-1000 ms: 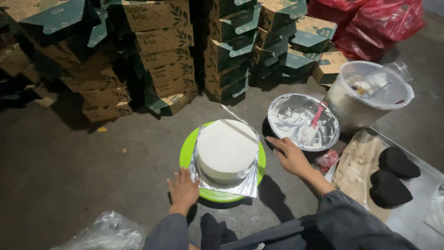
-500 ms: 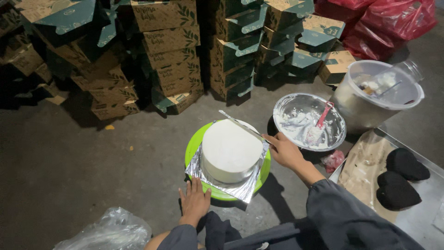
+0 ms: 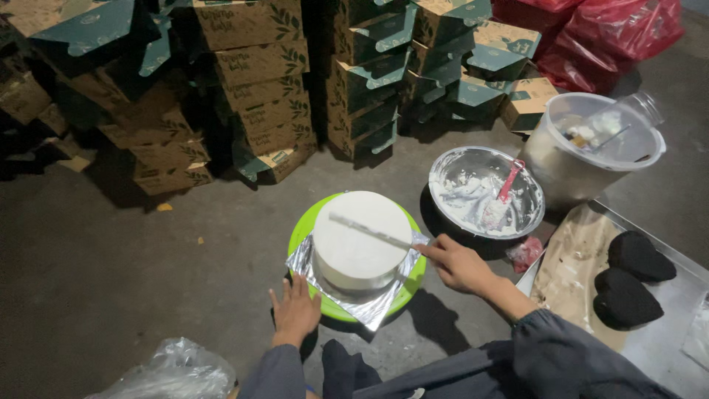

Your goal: The person sits on the floor and smooths white frosting on a round cake placed on a green turntable, using a spatula and a knife to even the sides and top, occasionally reloading frosting from a bowl.

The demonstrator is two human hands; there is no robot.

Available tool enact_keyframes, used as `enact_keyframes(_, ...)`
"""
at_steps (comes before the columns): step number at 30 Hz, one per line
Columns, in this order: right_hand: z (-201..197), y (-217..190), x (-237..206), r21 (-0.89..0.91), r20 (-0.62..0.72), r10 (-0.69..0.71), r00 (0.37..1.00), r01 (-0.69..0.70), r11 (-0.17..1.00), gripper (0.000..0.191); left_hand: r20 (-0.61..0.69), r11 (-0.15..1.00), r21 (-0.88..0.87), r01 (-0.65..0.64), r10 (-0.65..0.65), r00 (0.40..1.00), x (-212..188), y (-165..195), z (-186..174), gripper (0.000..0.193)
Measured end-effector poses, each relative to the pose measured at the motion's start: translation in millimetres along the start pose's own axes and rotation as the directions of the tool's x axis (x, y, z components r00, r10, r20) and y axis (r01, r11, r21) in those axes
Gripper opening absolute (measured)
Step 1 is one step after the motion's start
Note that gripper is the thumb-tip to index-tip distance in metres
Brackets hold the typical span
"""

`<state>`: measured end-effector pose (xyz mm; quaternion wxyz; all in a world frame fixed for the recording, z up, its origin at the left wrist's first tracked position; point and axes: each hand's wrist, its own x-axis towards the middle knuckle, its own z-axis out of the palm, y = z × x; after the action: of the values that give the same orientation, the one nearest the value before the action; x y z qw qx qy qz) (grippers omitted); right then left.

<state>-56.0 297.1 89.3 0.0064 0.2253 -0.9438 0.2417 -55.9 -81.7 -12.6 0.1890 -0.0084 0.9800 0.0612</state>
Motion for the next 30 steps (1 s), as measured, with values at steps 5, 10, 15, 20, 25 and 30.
enact_keyframes(5,-4,1,-20,0.16,0.064,-0.091,0.994,0.08,0.984,0.053,0.021,0.997,-0.045,0.059,-0.059,0.998,26,-8,-18,0.068)
enact_keyframes(10,3,13,8,0.161,-0.205,-0.014,0.979,0.048,0.986,0.052,-0.032,0.981,-0.182,0.07,-0.077,0.996,26,-13,-14,0.068)
enact_keyframes(15,11,12,53,0.03,-0.196,0.128,0.972,-0.125,0.992,0.047,0.028,0.984,-0.172,0.037,-0.033,0.999,-6,-5,8,0.069)
enact_keyframes(20,16,7,66,-0.039,-0.18,0.123,0.976,-0.132,0.991,0.046,0.086,0.989,-0.147,-0.029,0.042,0.995,-35,7,30,0.071)
enact_keyframes(25,12,4,61,-0.084,-0.08,0.111,0.991,-0.117,0.99,0.048,0.105,0.989,-0.14,-0.048,0.063,0.992,-33,5,39,0.073)
enact_keyframes(30,7,1,44,-0.024,0.006,0.002,1.0,-0.002,1.0,0.05,0.091,0.993,-0.107,-0.059,0.069,0.993,-22,-4,38,0.069)
